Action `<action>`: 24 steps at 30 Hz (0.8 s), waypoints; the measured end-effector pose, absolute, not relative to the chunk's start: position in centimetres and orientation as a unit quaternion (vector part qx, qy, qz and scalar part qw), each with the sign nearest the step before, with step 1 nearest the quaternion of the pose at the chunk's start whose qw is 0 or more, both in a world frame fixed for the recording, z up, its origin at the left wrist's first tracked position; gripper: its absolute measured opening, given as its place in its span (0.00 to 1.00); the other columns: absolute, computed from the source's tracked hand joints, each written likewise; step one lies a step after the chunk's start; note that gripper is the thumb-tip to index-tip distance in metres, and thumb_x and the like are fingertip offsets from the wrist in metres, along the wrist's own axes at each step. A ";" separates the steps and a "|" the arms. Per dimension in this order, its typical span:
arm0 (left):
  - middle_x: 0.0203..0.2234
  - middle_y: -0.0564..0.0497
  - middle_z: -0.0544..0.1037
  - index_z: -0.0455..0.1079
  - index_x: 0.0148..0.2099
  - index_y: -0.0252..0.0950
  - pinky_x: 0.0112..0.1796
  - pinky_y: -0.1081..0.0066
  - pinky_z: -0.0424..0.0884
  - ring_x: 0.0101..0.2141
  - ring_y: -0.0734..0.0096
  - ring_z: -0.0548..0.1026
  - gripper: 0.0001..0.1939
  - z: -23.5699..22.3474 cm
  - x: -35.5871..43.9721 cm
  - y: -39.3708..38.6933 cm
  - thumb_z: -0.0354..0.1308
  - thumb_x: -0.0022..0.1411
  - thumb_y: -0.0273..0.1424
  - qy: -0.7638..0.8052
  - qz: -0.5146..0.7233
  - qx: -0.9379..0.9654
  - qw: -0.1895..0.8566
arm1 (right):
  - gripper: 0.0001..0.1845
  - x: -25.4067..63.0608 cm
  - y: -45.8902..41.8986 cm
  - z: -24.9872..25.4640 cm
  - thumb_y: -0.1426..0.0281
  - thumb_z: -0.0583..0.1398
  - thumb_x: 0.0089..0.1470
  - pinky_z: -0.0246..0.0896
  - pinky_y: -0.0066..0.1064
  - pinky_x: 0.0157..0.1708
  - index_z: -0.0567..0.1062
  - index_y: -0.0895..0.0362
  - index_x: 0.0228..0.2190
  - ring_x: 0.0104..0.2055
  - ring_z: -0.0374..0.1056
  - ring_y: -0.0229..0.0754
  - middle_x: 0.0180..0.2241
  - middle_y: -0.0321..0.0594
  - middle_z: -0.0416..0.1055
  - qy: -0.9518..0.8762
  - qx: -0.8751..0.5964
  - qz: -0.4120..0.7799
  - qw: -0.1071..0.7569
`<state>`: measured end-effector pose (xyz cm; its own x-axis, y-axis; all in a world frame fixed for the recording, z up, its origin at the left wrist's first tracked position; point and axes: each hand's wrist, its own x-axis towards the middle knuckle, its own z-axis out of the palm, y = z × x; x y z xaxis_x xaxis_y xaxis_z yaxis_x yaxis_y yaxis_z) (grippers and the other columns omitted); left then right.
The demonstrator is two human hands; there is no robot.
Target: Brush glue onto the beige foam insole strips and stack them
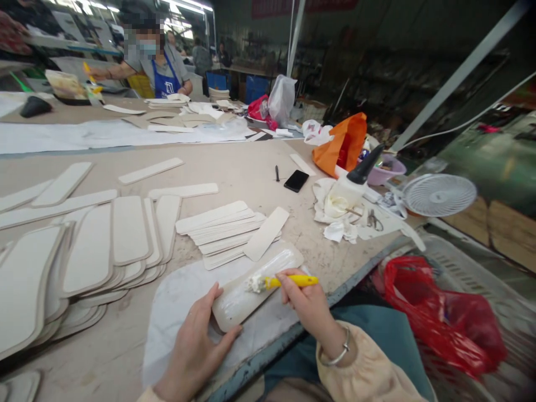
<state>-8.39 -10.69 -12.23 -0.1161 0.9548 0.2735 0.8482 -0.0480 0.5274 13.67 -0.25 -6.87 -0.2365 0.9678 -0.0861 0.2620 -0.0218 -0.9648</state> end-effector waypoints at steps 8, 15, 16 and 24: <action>0.52 0.43 0.72 0.50 0.65 0.37 0.51 0.58 0.71 0.52 0.56 0.72 0.39 -12.5 -8.6 -10.7 0.61 0.56 0.43 0.685 0.297 0.661 0.073 | 0.17 20.1 4.7 -5.5 0.59 0.56 0.60 0.64 0.28 0.25 0.75 0.58 0.31 0.21 0.67 0.37 0.18 0.33 0.69 -0.678 -0.546 0.253 0.422; 0.50 0.42 0.74 0.53 0.63 0.36 0.49 0.57 0.74 0.50 0.56 0.74 0.38 -12.1 -8.5 -10.6 0.60 0.56 0.45 0.686 0.291 0.665 0.050 | 0.10 19.1 0.7 -6.6 0.71 0.56 0.62 0.69 0.34 0.38 0.73 0.59 0.44 0.38 0.73 0.43 0.36 0.46 0.77 -0.873 -0.374 0.053 0.310; 0.50 0.42 0.74 0.53 0.63 0.36 0.49 0.57 0.74 0.49 0.55 0.74 0.38 -12.1 -8.5 -10.6 0.60 0.56 0.45 0.686 0.290 0.666 0.046 | 0.10 18.5 -0.2 -6.5 0.71 0.56 0.62 0.68 0.34 0.35 0.72 0.60 0.44 0.35 0.73 0.43 0.32 0.45 0.76 -0.888 -0.358 0.044 0.286; 0.50 0.41 0.74 0.55 0.62 0.35 0.48 0.55 0.75 0.49 0.54 0.75 0.37 -12.3 -8.6 -10.6 0.60 0.56 0.46 0.681 0.290 0.672 0.027 | 0.13 18.6 -1.2 -5.5 0.75 0.57 0.59 0.66 0.30 0.32 0.69 0.59 0.47 0.31 0.70 0.38 0.32 0.41 0.75 -0.871 -0.319 0.093 0.362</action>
